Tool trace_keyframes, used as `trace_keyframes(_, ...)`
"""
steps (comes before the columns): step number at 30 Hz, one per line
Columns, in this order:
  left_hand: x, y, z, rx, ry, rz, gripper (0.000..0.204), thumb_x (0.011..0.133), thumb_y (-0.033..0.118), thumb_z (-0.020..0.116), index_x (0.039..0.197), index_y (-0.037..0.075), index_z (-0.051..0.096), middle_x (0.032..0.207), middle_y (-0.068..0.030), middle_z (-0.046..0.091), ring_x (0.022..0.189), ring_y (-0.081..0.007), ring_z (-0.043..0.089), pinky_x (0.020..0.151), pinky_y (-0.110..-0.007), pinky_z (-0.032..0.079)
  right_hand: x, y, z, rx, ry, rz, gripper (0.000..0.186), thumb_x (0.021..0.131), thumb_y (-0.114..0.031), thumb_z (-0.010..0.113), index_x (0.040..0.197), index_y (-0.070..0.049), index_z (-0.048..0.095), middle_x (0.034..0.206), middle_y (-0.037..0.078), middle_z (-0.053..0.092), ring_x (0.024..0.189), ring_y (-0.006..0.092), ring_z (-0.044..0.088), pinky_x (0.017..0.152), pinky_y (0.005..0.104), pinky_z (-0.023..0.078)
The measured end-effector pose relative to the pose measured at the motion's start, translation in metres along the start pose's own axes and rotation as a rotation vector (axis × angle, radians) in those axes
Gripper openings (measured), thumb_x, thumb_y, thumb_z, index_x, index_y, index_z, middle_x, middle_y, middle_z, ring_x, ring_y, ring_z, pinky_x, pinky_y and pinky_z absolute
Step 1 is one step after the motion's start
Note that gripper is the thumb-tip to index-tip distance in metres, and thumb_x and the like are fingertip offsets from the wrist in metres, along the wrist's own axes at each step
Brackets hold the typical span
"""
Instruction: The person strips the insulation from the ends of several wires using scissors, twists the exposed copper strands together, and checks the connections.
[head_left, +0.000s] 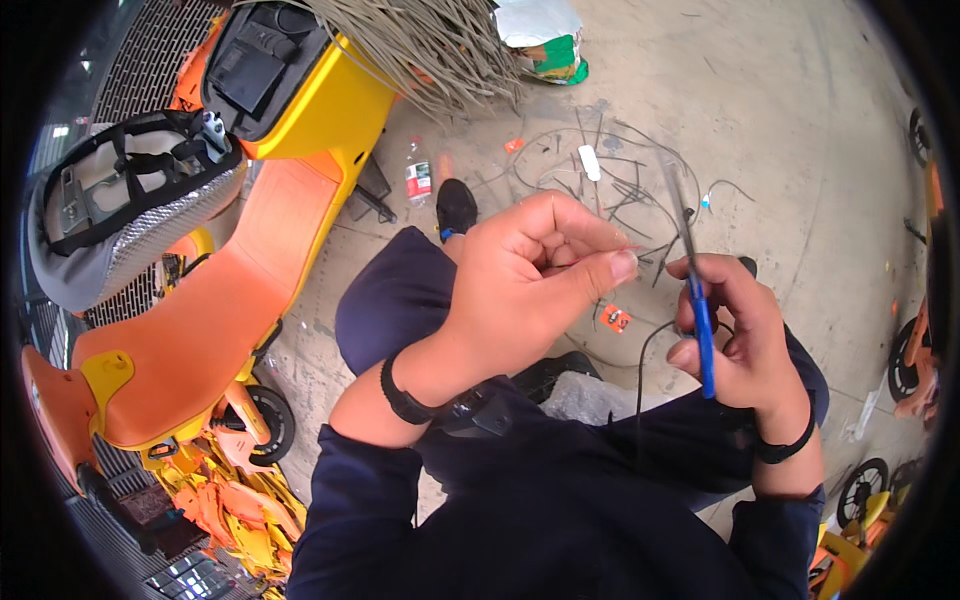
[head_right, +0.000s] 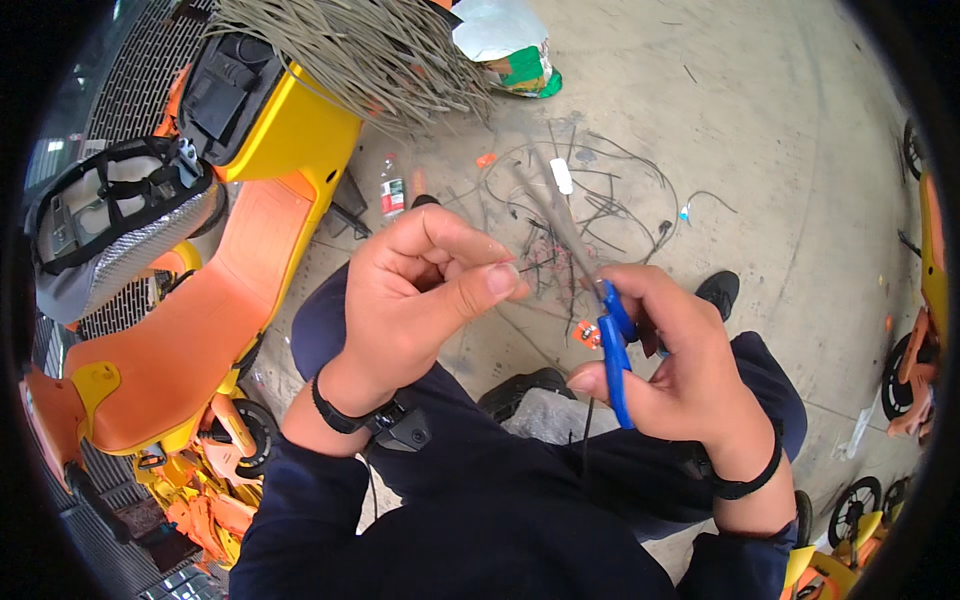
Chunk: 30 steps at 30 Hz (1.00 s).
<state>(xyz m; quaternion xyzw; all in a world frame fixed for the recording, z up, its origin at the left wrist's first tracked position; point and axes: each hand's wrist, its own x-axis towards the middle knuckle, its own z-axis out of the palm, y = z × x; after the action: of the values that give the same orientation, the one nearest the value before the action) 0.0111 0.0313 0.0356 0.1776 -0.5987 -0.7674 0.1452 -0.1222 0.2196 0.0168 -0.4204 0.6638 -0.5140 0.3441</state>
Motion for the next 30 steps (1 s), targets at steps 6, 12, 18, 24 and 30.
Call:
trace_keyframes(6, 0.004, 0.003, 0.001, 0.123, -0.003, -0.043, 0.009, 0.083, 0.000, 0.068, 0.087, -0.001, 0.060, 0.083, -0.0081, 0.068, 0.077, -0.0106, 0.066, 0.067, -0.021, 0.050, -0.001, -0.002, 0.005, -0.219, 0.071, -0.128, 0.062, 0.062, -0.023, 0.085, 0.111, 0.001, 0.055, 0.079, 0.008, 0.059, 0.063, 0.0154, 0.054, 0.058, 0.0265, 0.046)
trace_keyframes(12, 0.005, 0.000, 0.001, 0.109, 0.015, -0.013, 0.011, 0.083, 0.000, 0.068, 0.089, -0.001, 0.059, 0.083, -0.0083, 0.068, 0.076, -0.0104, 0.066, 0.066, -0.020, 0.050, -0.003, -0.012, -0.007, -0.263, 0.154, -0.030, 0.060, 0.062, -0.025, 0.085, 0.109, -0.001, 0.057, 0.079, 0.007, 0.057, 0.062, 0.0152, 0.053, 0.058, 0.0270, 0.045)
trace_keyframes(18, 0.006, -0.004, 0.003, 0.181, 0.003, -0.001, 0.022, 0.081, -0.003, 0.069, 0.098, -0.002, 0.055, 0.085, -0.0082, 0.069, 0.075, -0.0082, 0.064, 0.065, -0.019, 0.048, -0.002, -0.012, 0.003, -0.187, 0.049, -0.073, 0.059, 0.063, -0.023, 0.085, 0.109, 0.001, 0.056, 0.076, 0.007, 0.056, 0.062, 0.0157, 0.054, 0.058, 0.0262, 0.046)
trace_keyframes(24, 0.005, -0.005, 0.005, 0.252, -0.014, 0.053, 0.027, 0.079, -0.006, 0.070, 0.100, -0.001, 0.054, 0.085, -0.0072, 0.069, 0.074, -0.0054, 0.062, 0.062, -0.018, 0.044, 0.000, -0.016, 0.005, -0.262, 0.010, -0.077, 0.056, 0.065, -0.019, 0.084, 0.109, 0.003, 0.056, 0.075, 0.007, 0.057, 0.061, 0.0167, 0.055, 0.058, 0.0274, 0.047)
trace_keyframes(30, 0.006, -0.008, 0.004, 0.315, -0.064, 0.061, 0.020, 0.078, -0.007, 0.070, 0.092, -0.001, 0.057, 0.085, -0.0068, 0.069, 0.074, -0.0052, 0.062, 0.064, -0.018, 0.046, -0.002, -0.012, 0.006, -0.288, 0.027, -0.102, 0.057, 0.065, -0.019, 0.085, 0.109, 0.004, 0.057, 0.075, 0.007, 0.058, 0.059, 0.0162, 0.056, 0.056, 0.0268, 0.048)
